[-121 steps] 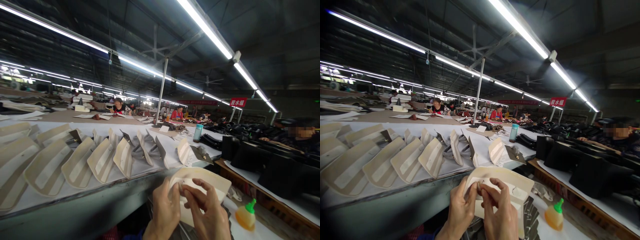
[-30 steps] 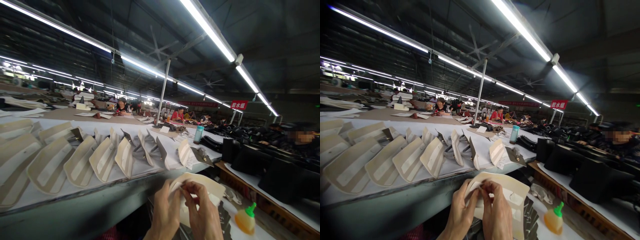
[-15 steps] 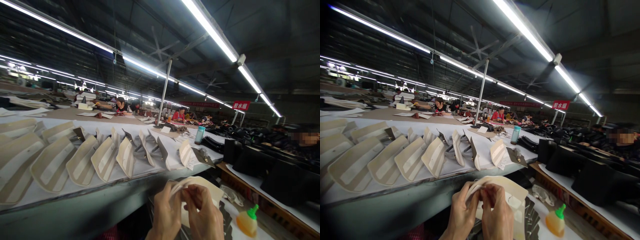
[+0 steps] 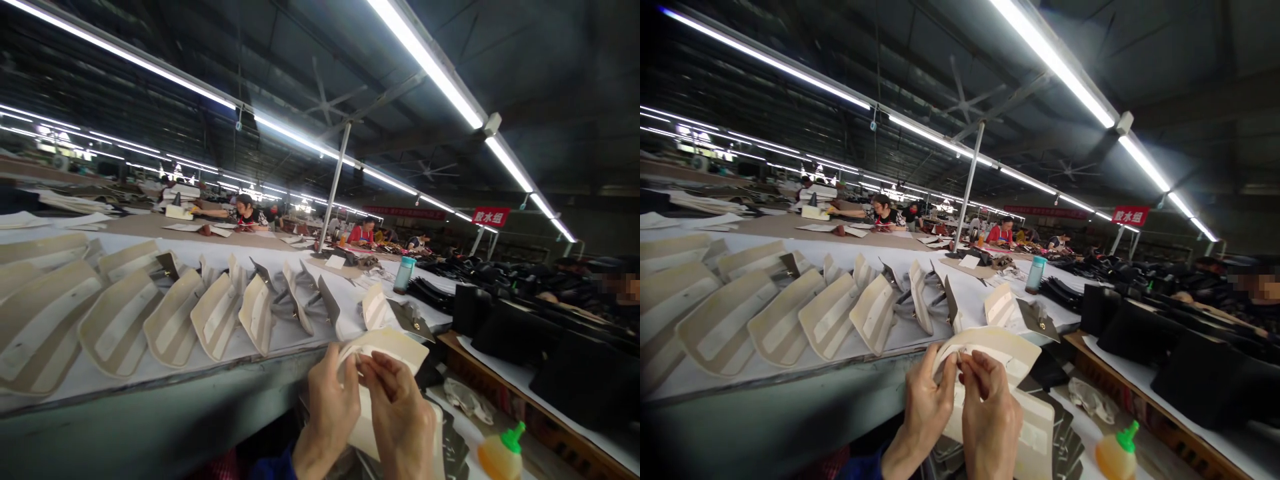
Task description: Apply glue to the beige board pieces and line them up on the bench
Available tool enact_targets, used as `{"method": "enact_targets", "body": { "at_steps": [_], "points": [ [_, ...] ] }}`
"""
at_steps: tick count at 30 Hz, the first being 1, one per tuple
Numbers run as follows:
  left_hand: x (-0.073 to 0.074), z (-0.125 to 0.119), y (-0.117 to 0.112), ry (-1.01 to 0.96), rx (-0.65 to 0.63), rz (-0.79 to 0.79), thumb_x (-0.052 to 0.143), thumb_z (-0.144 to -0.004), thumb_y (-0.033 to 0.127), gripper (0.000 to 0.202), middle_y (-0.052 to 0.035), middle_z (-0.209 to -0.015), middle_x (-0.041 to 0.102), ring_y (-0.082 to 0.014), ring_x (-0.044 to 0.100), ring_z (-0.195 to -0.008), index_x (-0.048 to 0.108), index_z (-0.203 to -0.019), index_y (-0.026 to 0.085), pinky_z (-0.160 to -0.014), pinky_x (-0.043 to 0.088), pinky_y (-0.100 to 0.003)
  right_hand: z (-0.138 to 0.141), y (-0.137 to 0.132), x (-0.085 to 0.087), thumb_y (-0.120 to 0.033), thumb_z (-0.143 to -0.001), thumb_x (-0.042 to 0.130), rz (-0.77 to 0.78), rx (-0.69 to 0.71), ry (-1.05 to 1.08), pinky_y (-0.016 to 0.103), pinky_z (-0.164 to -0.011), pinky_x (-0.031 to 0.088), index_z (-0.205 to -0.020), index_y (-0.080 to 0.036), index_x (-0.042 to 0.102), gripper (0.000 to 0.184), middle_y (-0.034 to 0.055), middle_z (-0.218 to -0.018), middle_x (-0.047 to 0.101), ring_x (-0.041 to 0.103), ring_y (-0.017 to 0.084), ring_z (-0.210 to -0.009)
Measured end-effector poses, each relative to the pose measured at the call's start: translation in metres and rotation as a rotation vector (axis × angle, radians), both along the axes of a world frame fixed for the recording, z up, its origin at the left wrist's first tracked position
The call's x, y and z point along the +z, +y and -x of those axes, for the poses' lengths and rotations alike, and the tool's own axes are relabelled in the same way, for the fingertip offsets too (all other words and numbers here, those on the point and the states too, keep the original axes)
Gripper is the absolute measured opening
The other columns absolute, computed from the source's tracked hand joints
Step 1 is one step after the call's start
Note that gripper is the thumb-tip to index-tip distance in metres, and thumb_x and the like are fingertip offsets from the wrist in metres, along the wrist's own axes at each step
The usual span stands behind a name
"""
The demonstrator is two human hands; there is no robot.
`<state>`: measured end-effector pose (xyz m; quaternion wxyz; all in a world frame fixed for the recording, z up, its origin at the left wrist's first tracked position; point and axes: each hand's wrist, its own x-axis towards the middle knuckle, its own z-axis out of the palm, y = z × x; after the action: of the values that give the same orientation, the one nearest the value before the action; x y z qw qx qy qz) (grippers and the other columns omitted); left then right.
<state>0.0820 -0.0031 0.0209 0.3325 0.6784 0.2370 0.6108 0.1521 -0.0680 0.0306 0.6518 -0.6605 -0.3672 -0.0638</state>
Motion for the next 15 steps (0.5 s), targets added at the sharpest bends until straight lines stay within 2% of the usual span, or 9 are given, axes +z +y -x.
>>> {"method": "enact_targets", "body": {
  "at_steps": [5, 8, 15],
  "points": [
    [0.011, -0.003, 0.01, -0.013, 0.085, -0.04, 0.044, -0.096, 0.026, 0.019, -0.0143, -0.077, 0.074, -0.026, 0.073, -0.071, 0.058, -0.086, 0.018, -0.062, 0.05, -0.029, 0.001, 0.022, 0.007, -0.061, -0.073, 0.068, -0.004, -0.029, 0.073, 0.033, -0.076, 0.054, -0.093, -0.02, 0.066, 0.045, 0.0082, -0.094, 0.074, 0.072, 0.028, -0.087],
    [0.016, -0.002, 0.018, -0.037, 0.126, -0.06, 0.045, -0.096, 0.024, 0.019, -0.0129, -0.076, 0.075, -0.0247, 0.073, -0.068, 0.06, -0.086, 0.018, -0.06, 0.049, -0.027, 0.009, 0.035, 0.014, -0.059, -0.072, 0.069, -0.029, -0.034, 0.128, 0.034, -0.082, 0.052, -0.093, -0.02, 0.067, 0.046, 0.0086, -0.094, 0.074, 0.07, 0.029, -0.094],
    [0.023, 0.004, 0.03, -0.125, 0.128, -0.097, 0.043, -0.093, 0.021, 0.021, -0.0122, -0.08, 0.077, -0.0226, 0.075, -0.072, 0.064, -0.091, 0.017, -0.061, 0.052, -0.025, 0.021, 0.054, 0.016, -0.06, -0.065, 0.072, -0.129, -0.012, 0.278, 0.033, -0.081, 0.055, -0.098, -0.018, 0.066, 0.054, 0.0095, -0.093, 0.075, 0.07, 0.029, -0.096]
  ]
}}
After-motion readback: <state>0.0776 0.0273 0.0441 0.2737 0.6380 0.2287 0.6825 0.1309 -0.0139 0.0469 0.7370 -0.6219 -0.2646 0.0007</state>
